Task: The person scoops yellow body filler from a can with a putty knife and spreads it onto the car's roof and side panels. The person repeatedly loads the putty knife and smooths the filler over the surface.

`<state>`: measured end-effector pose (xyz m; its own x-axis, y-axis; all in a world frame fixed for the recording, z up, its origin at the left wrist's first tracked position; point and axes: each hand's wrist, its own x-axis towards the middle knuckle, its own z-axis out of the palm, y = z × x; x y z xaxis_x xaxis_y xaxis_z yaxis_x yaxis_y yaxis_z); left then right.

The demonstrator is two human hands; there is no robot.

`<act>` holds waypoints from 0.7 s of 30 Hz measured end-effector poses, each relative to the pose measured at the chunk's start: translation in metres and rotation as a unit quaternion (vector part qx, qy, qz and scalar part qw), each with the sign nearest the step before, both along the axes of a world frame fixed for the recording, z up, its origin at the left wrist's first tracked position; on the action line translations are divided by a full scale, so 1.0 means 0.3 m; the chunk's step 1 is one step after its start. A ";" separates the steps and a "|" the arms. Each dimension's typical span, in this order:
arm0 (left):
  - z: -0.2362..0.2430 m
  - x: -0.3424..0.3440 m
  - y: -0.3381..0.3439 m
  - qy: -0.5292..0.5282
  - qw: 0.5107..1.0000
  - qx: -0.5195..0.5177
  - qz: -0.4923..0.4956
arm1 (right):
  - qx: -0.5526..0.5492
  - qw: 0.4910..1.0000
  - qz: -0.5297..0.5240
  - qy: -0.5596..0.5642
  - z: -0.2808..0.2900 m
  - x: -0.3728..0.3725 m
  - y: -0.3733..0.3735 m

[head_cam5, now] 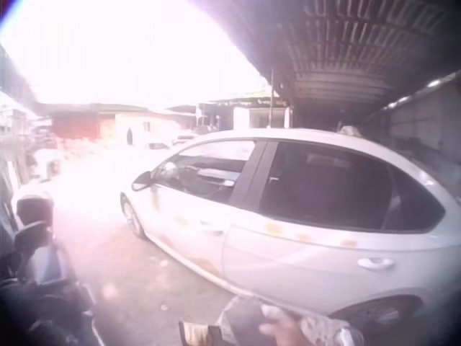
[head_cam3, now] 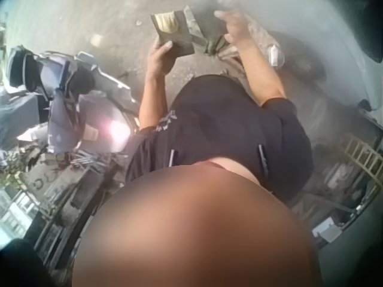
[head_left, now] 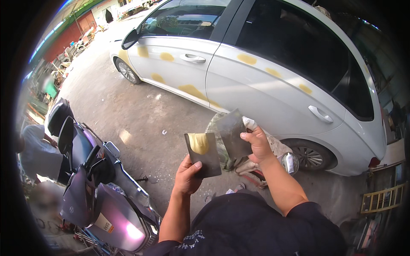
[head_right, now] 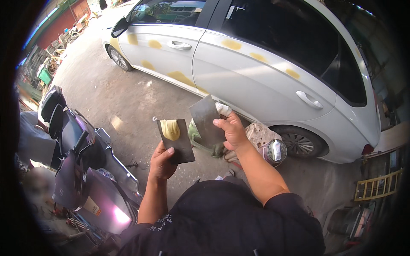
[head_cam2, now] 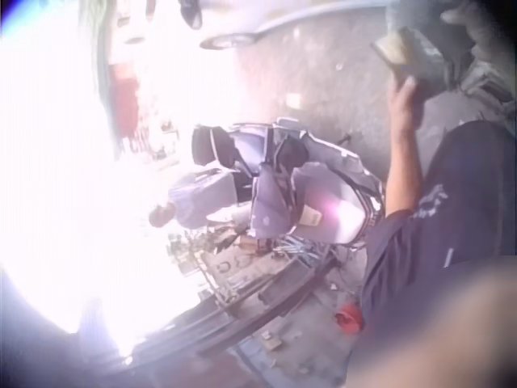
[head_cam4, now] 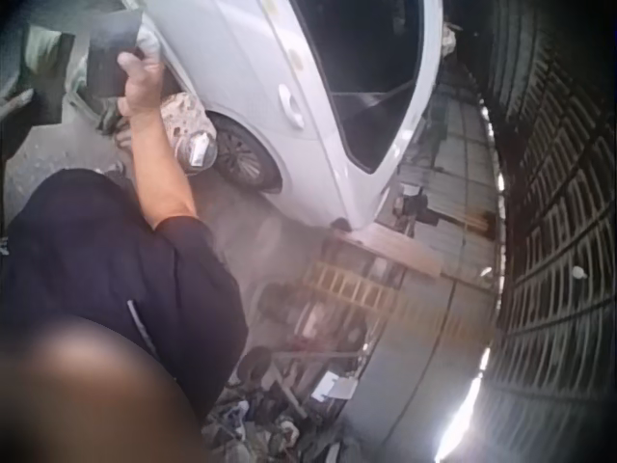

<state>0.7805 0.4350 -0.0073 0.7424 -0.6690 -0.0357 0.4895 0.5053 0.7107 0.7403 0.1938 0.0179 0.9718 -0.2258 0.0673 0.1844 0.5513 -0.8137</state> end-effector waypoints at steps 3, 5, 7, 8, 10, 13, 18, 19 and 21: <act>-0.039 -0.016 -0.045 0.054 0.996 0.005 -0.074 | 0.012 1.000 -0.020 0.021 -0.034 0.009 0.001; -0.061 -0.023 -0.091 0.088 0.990 -0.003 -0.112 | 0.014 0.998 -0.020 0.060 -0.066 0.015 -0.002; -0.081 -0.016 -0.141 0.096 0.987 0.019 -0.128 | 0.007 0.994 -0.022 0.105 -0.116 0.025 -0.016; -0.090 -0.013 -0.164 0.103 0.985 0.023 -0.136 | 0.039 0.996 -0.004 0.078 -0.150 0.033 -0.038; -0.107 -0.001 -0.199 0.099 0.987 0.057 -0.113 | 0.114 0.992 0.038 0.048 -0.241 0.055 -0.104; -0.135 0.030 -0.219 0.111 0.987 0.078 -0.086 | 0.167 0.979 0.007 0.120 -0.449 0.111 -0.275; -0.167 0.086 -0.221 0.111 0.987 0.116 0.005 | 0.176 0.887 -0.101 0.415 -0.926 0.177 -0.504; -0.170 0.093 -0.219 0.113 0.986 0.121 0.019 | 0.168 0.874 -0.087 0.448 -1.017 0.170 -0.532; -0.177 0.103 -0.215 0.121 0.977 0.168 0.048 | 0.118 0.861 -0.081 0.487 -1.176 0.159 -0.573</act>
